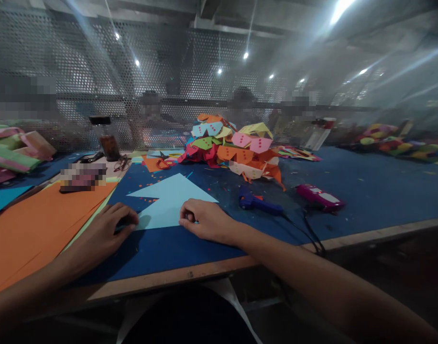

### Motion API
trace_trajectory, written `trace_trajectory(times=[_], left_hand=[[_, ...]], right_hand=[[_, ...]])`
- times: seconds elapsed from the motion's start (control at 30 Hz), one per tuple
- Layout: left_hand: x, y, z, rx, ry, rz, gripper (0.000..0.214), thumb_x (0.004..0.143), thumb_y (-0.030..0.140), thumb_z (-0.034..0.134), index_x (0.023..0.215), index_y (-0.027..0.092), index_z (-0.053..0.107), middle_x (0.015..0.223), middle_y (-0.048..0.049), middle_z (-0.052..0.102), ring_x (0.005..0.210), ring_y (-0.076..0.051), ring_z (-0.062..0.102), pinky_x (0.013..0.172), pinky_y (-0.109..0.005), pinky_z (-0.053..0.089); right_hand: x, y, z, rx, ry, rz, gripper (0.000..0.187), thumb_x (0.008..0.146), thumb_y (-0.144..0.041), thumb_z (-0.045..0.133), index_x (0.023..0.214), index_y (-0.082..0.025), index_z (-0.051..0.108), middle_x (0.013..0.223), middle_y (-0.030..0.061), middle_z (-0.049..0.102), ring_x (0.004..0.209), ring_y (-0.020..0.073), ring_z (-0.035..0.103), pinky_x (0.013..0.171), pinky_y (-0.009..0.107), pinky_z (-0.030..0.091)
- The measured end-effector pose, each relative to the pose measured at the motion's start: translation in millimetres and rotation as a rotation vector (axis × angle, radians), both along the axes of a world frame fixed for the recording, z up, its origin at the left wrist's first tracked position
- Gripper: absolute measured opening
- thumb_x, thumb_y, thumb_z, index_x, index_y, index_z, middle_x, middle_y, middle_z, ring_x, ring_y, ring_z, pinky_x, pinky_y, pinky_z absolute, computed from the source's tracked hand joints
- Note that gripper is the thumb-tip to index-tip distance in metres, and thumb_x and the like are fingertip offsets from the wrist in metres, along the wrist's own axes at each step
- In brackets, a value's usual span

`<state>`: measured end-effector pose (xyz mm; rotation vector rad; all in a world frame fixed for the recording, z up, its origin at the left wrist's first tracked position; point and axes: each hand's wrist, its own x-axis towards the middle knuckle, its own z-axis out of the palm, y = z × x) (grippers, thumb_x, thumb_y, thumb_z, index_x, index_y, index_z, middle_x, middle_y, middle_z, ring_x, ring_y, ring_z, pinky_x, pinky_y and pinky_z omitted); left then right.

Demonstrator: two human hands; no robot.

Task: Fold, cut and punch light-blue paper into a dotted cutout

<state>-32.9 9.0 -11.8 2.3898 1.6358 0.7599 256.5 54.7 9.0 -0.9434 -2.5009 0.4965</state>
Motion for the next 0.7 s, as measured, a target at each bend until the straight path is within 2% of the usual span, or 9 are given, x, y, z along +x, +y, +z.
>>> trace_trajectory(times=[0.13, 0.3, 0.4, 0.5, 0.7], left_hand=[[-1.5, -2.4, -1.9, 0.019, -0.030, -0.004, 0.015, 0.091, 0.030, 0.048, 0.091, 0.026, 0.063, 0.098, -0.0072, 0.067, 0.098, -0.029, 0.060, 0.089, -0.044, 0.046], [-5.0, -3.8, -3.0, 0.017, -0.039, 0.006, 0.023, 0.089, 0.021, 0.042, 0.094, 0.025, 0.064, 0.100, -0.0062, 0.068, 0.101, -0.028, 0.061, 0.091, -0.041, 0.047], [0.3, -3.7, 0.9, -0.005, -0.019, 0.010, 0.021, 0.093, 0.034, 0.045, 0.092, 0.025, 0.065, 0.099, -0.0053, 0.067, 0.099, -0.027, 0.060, 0.090, -0.040, 0.046], [14.4, -3.2, 6.8, -0.010, 0.001, 0.025, 0.031, 0.093, 0.050, 0.048, 0.087, 0.025, 0.064, 0.097, -0.0057, 0.066, 0.096, -0.028, 0.058, 0.087, -0.041, 0.045], [32.6, 3.4, 7.0, 0.017, 0.047, 0.052, 0.028, 0.088, 0.050, 0.055, 0.079, 0.024, 0.062, 0.090, -0.0056, 0.065, 0.092, -0.029, 0.055, 0.081, -0.040, 0.041]], right_hand=[[-0.3, 0.2, -0.2, -0.003, -0.005, -0.004, 0.002, 0.089, -0.019, 0.064, 0.089, -0.017, 0.064, 0.083, -0.0007, 0.062, 0.071, 0.0109, 0.053, 0.067, 0.023, 0.035], [-0.2, 0.7, -0.5, -0.004, -0.003, 0.001, 0.003, 0.089, -0.019, 0.063, 0.090, -0.017, 0.064, 0.084, 0.0000, 0.062, 0.071, 0.0114, 0.053, 0.067, 0.023, 0.036], [-0.3, 0.7, -0.3, -0.005, -0.008, 0.002, 0.002, 0.089, -0.019, 0.063, 0.090, -0.017, 0.064, 0.085, 0.0004, 0.062, 0.072, 0.0117, 0.053, 0.068, 0.024, 0.036], [-0.3, 0.6, -0.1, -0.007, -0.007, 0.001, 0.003, 0.089, -0.019, 0.064, 0.090, -0.017, 0.064, 0.085, 0.0003, 0.062, 0.071, 0.0116, 0.053, 0.067, 0.024, 0.036], [-0.2, 1.3, -0.9, 0.001, 0.001, 0.003, 0.003, 0.089, -0.020, 0.064, 0.090, -0.017, 0.064, 0.085, 0.0000, 0.062, 0.071, 0.0113, 0.053, 0.067, 0.023, 0.036]])
